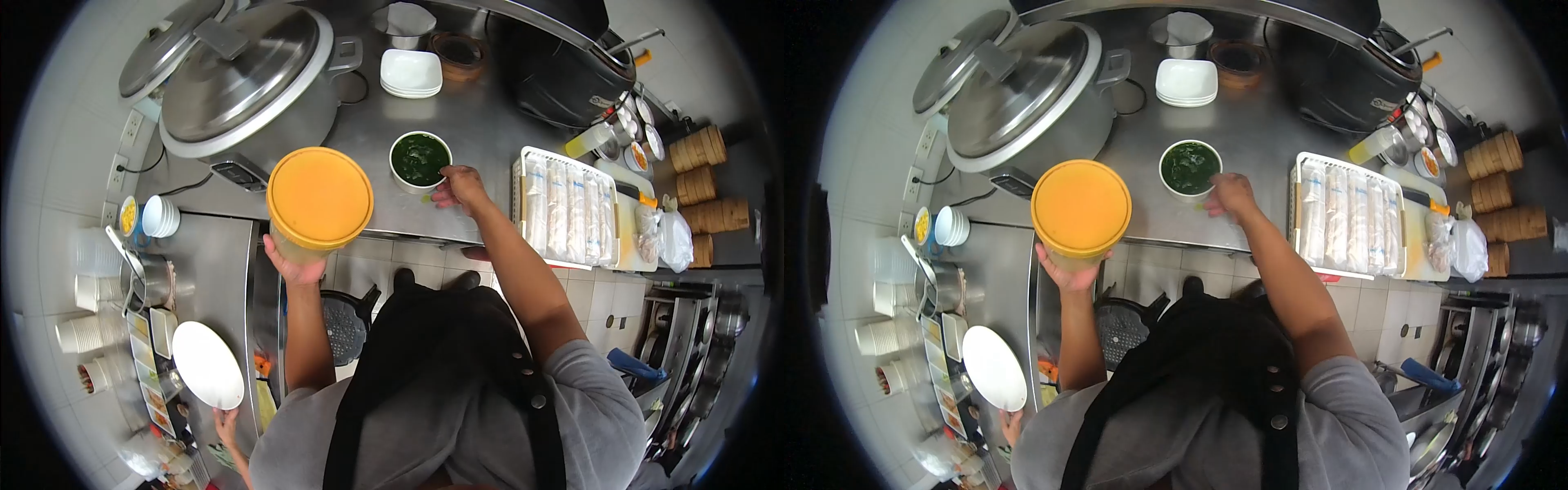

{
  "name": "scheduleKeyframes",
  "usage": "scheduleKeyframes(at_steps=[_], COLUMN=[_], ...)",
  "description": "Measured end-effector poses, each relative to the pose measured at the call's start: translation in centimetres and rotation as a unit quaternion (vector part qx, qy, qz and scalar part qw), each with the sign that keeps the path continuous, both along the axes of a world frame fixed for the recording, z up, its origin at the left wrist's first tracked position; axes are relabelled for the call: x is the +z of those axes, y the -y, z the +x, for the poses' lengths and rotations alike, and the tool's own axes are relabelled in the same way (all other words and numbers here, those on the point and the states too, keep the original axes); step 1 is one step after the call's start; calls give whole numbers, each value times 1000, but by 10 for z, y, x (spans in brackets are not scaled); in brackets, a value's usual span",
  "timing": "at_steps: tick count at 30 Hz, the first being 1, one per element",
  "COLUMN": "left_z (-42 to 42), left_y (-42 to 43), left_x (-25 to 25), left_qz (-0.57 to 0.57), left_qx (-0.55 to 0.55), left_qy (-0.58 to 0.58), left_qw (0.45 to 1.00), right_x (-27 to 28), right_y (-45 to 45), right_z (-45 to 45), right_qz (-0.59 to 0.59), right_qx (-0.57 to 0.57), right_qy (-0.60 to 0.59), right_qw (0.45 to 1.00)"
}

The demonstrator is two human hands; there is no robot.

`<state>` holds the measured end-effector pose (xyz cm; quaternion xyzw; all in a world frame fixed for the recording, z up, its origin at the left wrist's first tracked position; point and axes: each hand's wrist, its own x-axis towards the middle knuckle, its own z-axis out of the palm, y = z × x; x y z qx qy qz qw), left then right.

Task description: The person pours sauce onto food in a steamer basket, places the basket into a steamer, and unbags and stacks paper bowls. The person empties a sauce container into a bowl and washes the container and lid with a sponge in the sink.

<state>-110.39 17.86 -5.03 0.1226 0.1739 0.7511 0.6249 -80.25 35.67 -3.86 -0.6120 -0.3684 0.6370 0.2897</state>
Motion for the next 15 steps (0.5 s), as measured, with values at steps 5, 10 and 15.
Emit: scheduleKeyframes(at_steps=[5,10,15], left_z=[-7,-9,-10], left_y=[2,6,7], left_x=[-7,-5,1], left_qz=[-26,-32,-24], left_qx=[14,11,17], left_qy=[-8,14,-16], left_qw=[1000,999,999], right_x=[-12,-20,-28], right_y=[0,-7,-22], right_z=[-4,-1,6], right_qz=[45,77,108], right_qx=[-40,-61,-152], right_qy=[-43,-49,-72], right_qw=[997,994,980])
